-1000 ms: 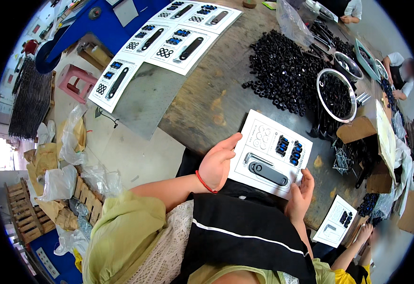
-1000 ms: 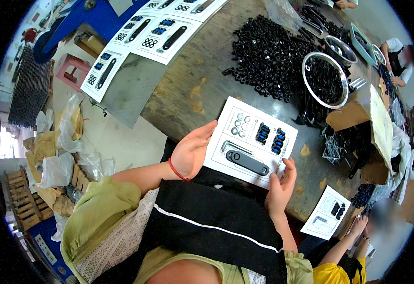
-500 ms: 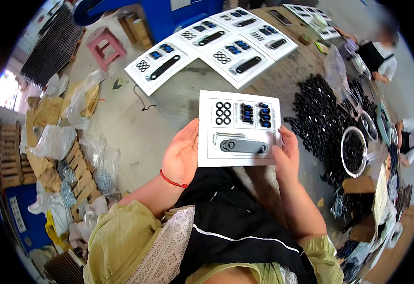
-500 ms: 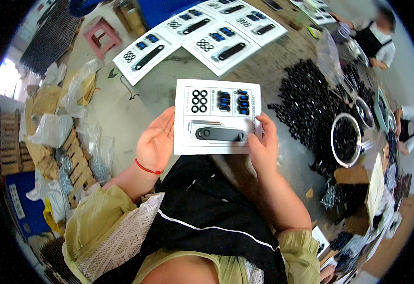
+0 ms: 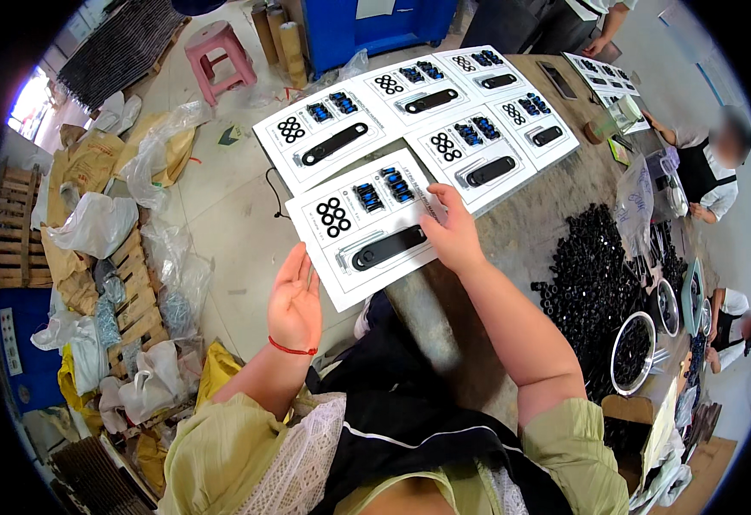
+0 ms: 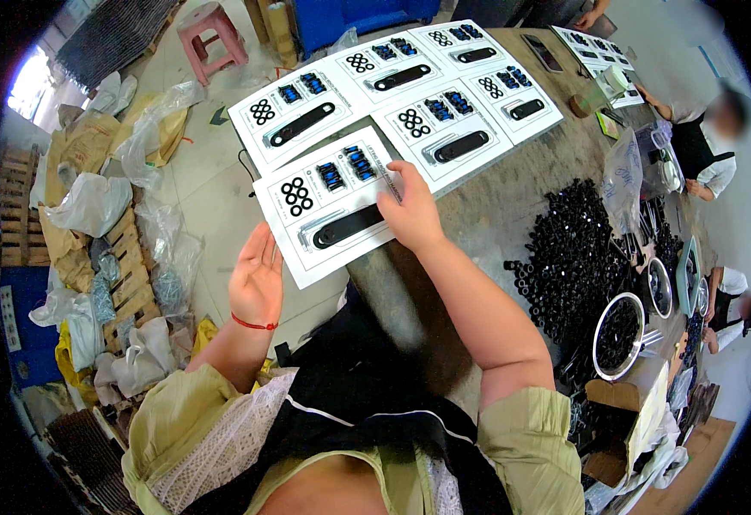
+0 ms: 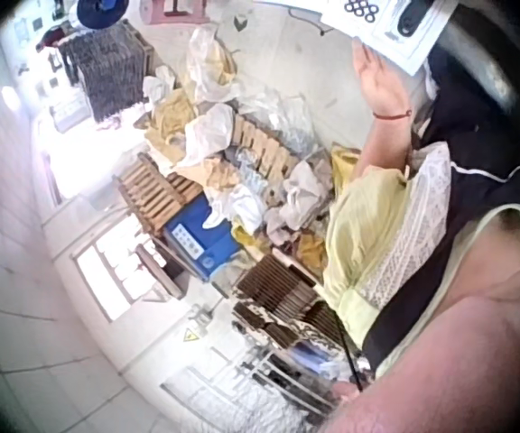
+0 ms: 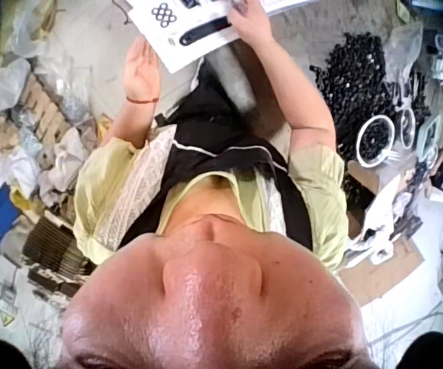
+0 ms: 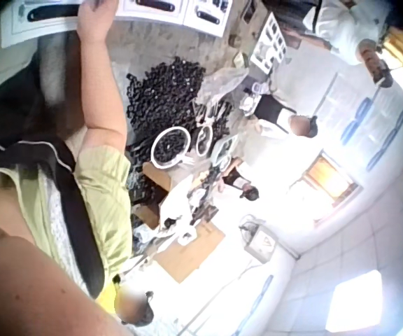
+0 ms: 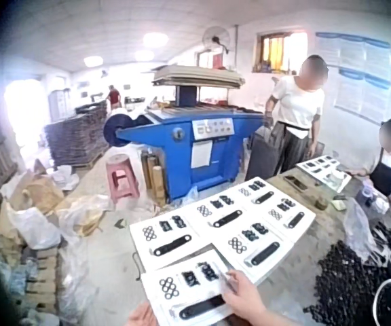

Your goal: The person assembles door lock components by hand, placing a black handle, blue cylinders, and black rings onto a white cardboard backing. The person repeatedly picks up parts from piles and bowls, arranges them on the backing, and sets the completed units aside on the table.

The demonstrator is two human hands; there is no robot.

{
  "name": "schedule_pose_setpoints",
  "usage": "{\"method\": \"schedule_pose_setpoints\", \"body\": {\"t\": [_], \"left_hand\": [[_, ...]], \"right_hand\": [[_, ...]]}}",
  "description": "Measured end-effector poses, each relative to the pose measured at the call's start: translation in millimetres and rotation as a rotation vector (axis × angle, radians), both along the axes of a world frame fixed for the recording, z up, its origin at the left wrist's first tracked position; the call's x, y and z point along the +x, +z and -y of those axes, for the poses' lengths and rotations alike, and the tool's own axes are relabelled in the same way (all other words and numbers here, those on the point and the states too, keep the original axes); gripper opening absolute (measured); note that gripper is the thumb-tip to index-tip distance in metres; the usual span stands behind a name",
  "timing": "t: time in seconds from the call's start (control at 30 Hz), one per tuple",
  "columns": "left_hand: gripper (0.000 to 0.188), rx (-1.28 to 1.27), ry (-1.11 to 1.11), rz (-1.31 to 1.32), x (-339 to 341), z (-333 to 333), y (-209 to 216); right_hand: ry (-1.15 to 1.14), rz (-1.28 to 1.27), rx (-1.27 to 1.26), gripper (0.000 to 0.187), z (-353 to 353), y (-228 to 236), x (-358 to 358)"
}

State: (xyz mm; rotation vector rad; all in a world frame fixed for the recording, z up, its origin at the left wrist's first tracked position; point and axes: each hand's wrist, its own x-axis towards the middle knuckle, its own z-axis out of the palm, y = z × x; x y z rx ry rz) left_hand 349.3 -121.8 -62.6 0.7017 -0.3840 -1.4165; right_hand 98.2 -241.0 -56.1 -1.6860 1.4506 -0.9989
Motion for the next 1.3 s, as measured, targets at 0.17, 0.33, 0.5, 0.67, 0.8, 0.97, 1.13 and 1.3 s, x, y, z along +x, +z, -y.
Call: {"method": "schedule_pose_setpoints", "body": {"t": [0.17,0.33,0.5,0.67,0.8,0.97,1.13,1.3], "left_hand": [[0.063,0.03,0.021,-0.021,-2.1,2.7,-14.2],[0.046,0.173,0.133,0.144,-3.2,2.0,-26.3],[0.03,0.26,-0.007,0.256,-2.1,13.9,-67.2],[0.025,0.282,-0.05,0.292,-11.5,23.1,-63.3],[0.021,0.346,-0.001,0.316,-19.2,27.6,-62.0],[0.017,0.341,0.052,0.313,-25.5,29.1,-61.6],[0.017,0.352,0.005,0.337,-20.1,29.9,-57.9],[0.018,0.374,0.005,0.388,-16.5,30.5,-63.7]], "right_hand": [[0.108,-0.268,-0.096,0.051,16.6,4.7,4.8],[0.081,-0.517,-0.366,0.053,-17.1,2.6,-4.5],[0.067,-0.623,-0.279,0.053,-69.0,-6.9,-12.8],[0.003,-0.696,-0.253,0.055,-66.3,-14.7,-15.0],[-0.016,-0.711,-0.227,0.057,-65.2,-16.2,-16.0],[-0.024,-0.717,-0.195,0.056,-64.7,-15.3,-15.7],[-0.029,-0.722,-0.191,0.055,-64.8,-19.1,-16.0],[-0.052,-0.709,-0.209,0.054,-66.5,-21.3,-12.8]]}}
